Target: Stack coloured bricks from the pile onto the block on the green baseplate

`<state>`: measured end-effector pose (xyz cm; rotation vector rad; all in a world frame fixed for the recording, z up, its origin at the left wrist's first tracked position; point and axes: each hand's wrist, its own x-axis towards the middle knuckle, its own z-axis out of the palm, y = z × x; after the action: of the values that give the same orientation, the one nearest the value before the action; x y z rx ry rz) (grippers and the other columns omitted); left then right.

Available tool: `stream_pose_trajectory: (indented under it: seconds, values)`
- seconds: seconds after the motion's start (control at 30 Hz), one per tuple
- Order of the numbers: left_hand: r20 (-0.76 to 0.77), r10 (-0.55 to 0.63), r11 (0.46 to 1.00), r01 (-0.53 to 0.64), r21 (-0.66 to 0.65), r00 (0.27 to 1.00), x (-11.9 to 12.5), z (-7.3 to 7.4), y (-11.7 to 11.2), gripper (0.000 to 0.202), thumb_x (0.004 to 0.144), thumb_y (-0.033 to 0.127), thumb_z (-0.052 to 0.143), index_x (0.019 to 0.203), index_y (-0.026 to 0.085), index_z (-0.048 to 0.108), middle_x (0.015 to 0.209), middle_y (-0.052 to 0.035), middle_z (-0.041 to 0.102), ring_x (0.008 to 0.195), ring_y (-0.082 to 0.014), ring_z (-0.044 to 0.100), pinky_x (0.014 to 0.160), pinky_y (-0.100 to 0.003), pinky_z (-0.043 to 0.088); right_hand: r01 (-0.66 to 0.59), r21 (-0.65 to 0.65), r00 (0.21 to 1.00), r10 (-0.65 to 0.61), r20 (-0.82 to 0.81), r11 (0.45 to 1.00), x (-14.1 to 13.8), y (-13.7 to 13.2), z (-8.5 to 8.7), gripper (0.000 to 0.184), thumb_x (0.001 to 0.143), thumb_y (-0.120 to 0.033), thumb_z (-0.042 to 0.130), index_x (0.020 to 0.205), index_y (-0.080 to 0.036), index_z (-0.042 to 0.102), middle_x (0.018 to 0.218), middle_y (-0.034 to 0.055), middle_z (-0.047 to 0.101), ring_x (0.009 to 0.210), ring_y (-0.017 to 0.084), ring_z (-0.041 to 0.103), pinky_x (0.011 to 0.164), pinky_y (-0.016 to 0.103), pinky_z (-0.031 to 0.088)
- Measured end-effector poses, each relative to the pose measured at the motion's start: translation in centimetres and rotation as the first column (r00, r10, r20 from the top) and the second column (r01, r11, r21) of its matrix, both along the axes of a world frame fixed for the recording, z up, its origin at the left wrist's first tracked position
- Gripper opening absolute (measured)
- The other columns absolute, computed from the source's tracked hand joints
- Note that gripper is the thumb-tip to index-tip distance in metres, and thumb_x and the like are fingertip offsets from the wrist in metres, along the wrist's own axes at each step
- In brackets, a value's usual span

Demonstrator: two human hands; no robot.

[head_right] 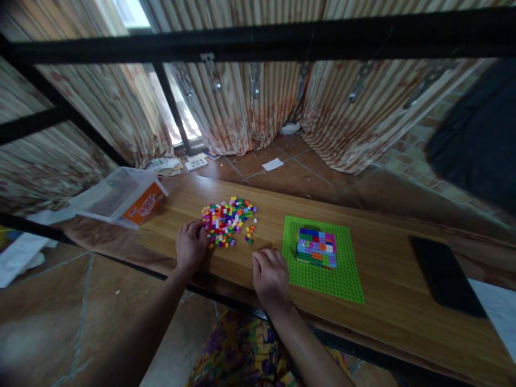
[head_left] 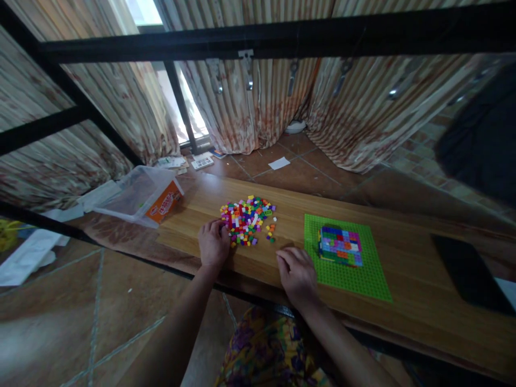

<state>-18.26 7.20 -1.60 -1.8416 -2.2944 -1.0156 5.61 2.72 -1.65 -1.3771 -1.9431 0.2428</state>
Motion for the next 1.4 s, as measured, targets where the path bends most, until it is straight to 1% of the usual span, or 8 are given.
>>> stream_pose_trajectory:
  seconds: [0.17, 0.5, 0.67, 0.8, 0.93, 1.13, 1.27, 1.4]
  values:
    - [0.014, 0.012, 1.0, -0.012, 0.004, 1.0, 0.1, 0.0, 0.0, 0.022, 0.086, 0.027, 0.047, 0.095, 0.019, 0.066, 0.104, -0.0098, 0.067, 0.102, -0.0251, 0.057, 0.094, -0.042, 0.043, -0.004, -0.027, 1.0, 0.004, 0.021, 1.0, -1.0, 1.8, 0.4, 0.022, 0.093, -0.024, 0.047, 0.092, -0.023, 0.069, 0.091, 0.0064, 0.066, 0.089, 0.022, 0.056, 0.083, 0.036, 0.043]
    - [0.016, 0.024, 1.0, -0.024, -0.003, 1.0, 0.1, 0.2, 0.0, 0.023, 0.086, 0.028, 0.047, 0.096, 0.019, 0.066, 0.102, -0.0097, 0.067, 0.101, -0.0257, 0.057, 0.093, -0.042, 0.043, -0.118, -0.035, 0.989, 0.121, 0.083, 0.992, -4.3, 2.7, 1.5, 0.017, 0.089, -0.023, 0.056, 0.102, -0.025, 0.066, 0.101, 0.0081, 0.06, 0.094, 0.025, 0.052, 0.083, 0.04, 0.045]
    - [0.001, 0.02, 1.0, -0.02, 0.011, 1.0, 0.2, 0.2, -0.1, 0.023, 0.087, 0.029, 0.046, 0.096, 0.019, 0.066, 0.102, -0.0094, 0.067, 0.099, -0.0252, 0.057, 0.093, -0.041, 0.044, -0.098, -0.038, 0.986, 0.102, 0.131, 0.994, -5.4, 3.3, 1.0, 0.01, 0.089, -0.023, 0.057, 0.093, -0.023, 0.065, 0.101, 0.0088, 0.06, 0.092, 0.025, 0.051, 0.081, 0.04, 0.046]
    - [-0.006, 0.022, 1.0, -0.022, 0.013, 1.0, 0.2, 0.1, -0.1, 0.024, 0.087, 0.029, 0.046, 0.096, 0.018, 0.066, 0.103, -0.01, 0.067, 0.1, -0.0253, 0.057, 0.092, -0.041, 0.044, -0.107, -0.024, 0.989, 0.109, 0.096, 0.994, -5.3, 3.0, 1.1, 0.013, 0.092, -0.023, 0.051, 0.088, -0.024, 0.064, 0.097, 0.0079, 0.061, 0.092, 0.024, 0.054, 0.083, 0.038, 0.045]
    - [-0.012, 0.024, 1.0, -0.024, 0.016, 1.0, 0.1, 0.1, -0.1, 0.024, 0.087, 0.029, 0.046, 0.095, 0.019, 0.066, 0.102, -0.0095, 0.067, 0.099, -0.0249, 0.057, 0.092, -0.04, 0.044, -0.145, -0.103, 0.987, 0.136, -0.09, 0.984, -3.9, 2.0, 1.7, 0.015, 0.093, -0.023, 0.048, 0.093, -0.023, 0.063, 0.091, 0.0053, 0.066, 0.089, 0.02, 0.061, 0.08, 0.033, 0.047]
    - [-0.03, 0.012, 1.0, -0.012, 0.004, 0.999, -0.1, 0.1, 0.0, 0.023, 0.087, 0.029, 0.047, 0.095, 0.018, 0.066, 0.104, -0.0093, 0.067, 0.1, -0.0251, 0.057, 0.092, -0.04, 0.043, -0.075, -0.288, 0.88, -0.072, -0.47, 0.955, 0.3, 0.4, 2.1, 0.014, 0.086, -0.03, 0.058, 0.092, -0.022, 0.067, 0.087, 0.0031, 0.072, 0.078, 0.017, 0.068, 0.072, 0.029, 0.053]
    - [-0.043, 0.004, 1.0, -0.004, 0.005, 0.999, -0.2, 0.0, 0.1, 0.023, 0.087, 0.029, 0.046, 0.094, 0.018, 0.066, 0.103, -0.009, 0.067, 0.099, -0.0248, 0.057, 0.093, -0.04, 0.043, -0.004, -0.323, 0.842, -0.171, -0.512, 0.947, 4.1, 0.1, 2.3, 0.019, 0.083, -0.036, 0.063, 0.091, -0.021, 0.07, 0.088, 0.0038, 0.073, 0.082, 0.019, 0.068, 0.075, 0.032, 0.055]
    - [-0.048, 0.007, 1.0, -0.006, 0.015, 0.999, -0.2, 0.0, 0.1, 0.024, 0.087, 0.029, 0.047, 0.094, 0.018, 0.066, 0.102, -0.0091, 0.067, 0.098, -0.0251, 0.058, 0.092, -0.04, 0.043, 0.099, -0.235, 0.888, -0.192, -0.418, 0.967, 8.0, 0.6, 2.8, 0.021, 0.086, -0.038, 0.06, 0.094, -0.023, 0.071, 0.097, 0.0051, 0.072, 0.09, 0.021, 0.067, 0.081, 0.036, 0.053]
